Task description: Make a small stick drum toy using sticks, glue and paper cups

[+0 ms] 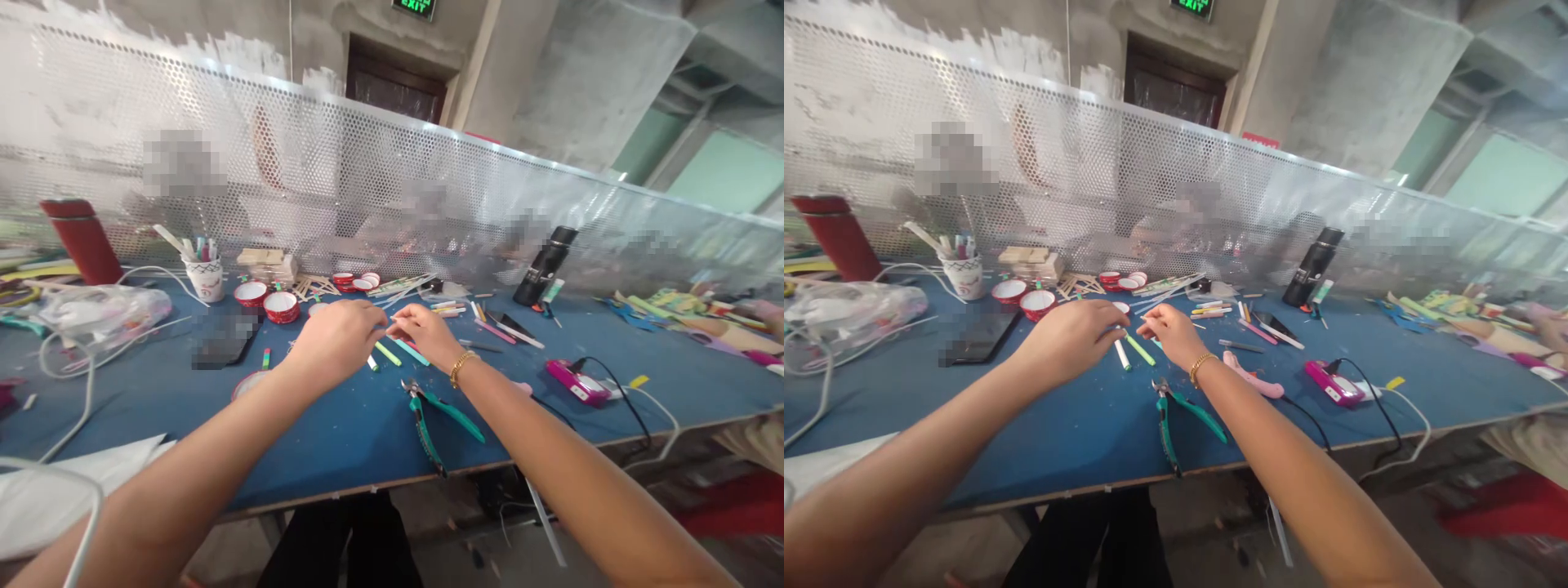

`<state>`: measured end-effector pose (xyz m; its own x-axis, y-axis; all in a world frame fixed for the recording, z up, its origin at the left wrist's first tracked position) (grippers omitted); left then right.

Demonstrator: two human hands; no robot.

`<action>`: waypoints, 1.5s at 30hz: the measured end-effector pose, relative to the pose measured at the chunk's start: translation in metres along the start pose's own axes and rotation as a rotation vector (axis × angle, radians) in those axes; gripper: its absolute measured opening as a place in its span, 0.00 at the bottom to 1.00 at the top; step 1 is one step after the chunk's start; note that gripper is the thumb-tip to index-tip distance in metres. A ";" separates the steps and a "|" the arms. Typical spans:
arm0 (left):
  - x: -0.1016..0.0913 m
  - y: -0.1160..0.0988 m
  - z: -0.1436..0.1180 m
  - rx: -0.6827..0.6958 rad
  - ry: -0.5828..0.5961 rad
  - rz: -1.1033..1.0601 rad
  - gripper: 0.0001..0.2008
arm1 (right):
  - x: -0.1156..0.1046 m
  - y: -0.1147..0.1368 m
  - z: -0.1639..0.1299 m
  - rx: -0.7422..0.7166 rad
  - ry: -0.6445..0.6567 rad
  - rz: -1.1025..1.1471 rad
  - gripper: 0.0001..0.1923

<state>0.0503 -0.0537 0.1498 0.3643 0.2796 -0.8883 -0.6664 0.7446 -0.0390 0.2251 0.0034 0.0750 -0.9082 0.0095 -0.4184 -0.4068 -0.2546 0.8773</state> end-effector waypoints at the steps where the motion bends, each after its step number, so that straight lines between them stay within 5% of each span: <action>1: 0.002 -0.004 0.005 0.030 -0.001 0.033 0.11 | 0.005 0.001 -0.003 -0.013 0.003 -0.003 0.05; 7: 0.007 -0.025 0.012 0.387 -0.128 0.113 0.15 | 0.008 0.009 -0.015 -0.118 -0.053 -0.241 0.02; 11: 0.018 -0.004 -0.006 0.564 -0.154 0.008 0.13 | 0.010 0.003 -0.020 -0.029 -0.073 -0.147 0.06; 14: 0.030 0.032 -0.015 0.419 -0.227 -0.147 0.12 | 0.015 -0.004 -0.024 0.011 -0.101 0.011 0.08; 17: 0.044 0.070 -0.018 0.120 -0.280 -0.349 0.11 | 0.021 -0.006 -0.024 -0.018 -0.122 0.048 0.07; 22: 0.065 0.098 -0.014 -0.193 -0.163 -0.819 0.09 | 0.028 0.016 -0.020 -0.213 -0.164 -0.163 0.05; 30: 0.090 0.093 -0.020 -0.459 0.124 -1.481 0.18 | 0.042 0.049 -0.025 -0.446 -0.191 -0.354 0.05; 39: 0.093 0.089 -0.021 -0.556 0.169 -1.792 0.10 | 0.045 0.059 -0.025 -0.559 -0.223 -0.411 0.04; 45: 0.097 0.090 -0.020 -0.535 0.187 -1.873 0.06 | 0.045 0.059 -0.026 -0.495 -0.223 -0.374 0.05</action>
<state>0.0126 0.0277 0.0511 0.6917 -0.5989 0.4036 0.3063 -0.2629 -0.9149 0.1629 -0.0359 0.1017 -0.7347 0.3701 -0.5685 -0.6539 -0.6095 0.4483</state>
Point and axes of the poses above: each hand's wrist, its own z-axis towards the middle knuckle, its own x-axis out of the palm, y = z × x, the point moved 6 cm from there along z, towards the middle knuckle, and after that the axes turned 4 degrees about y, right-handed, at the moved point
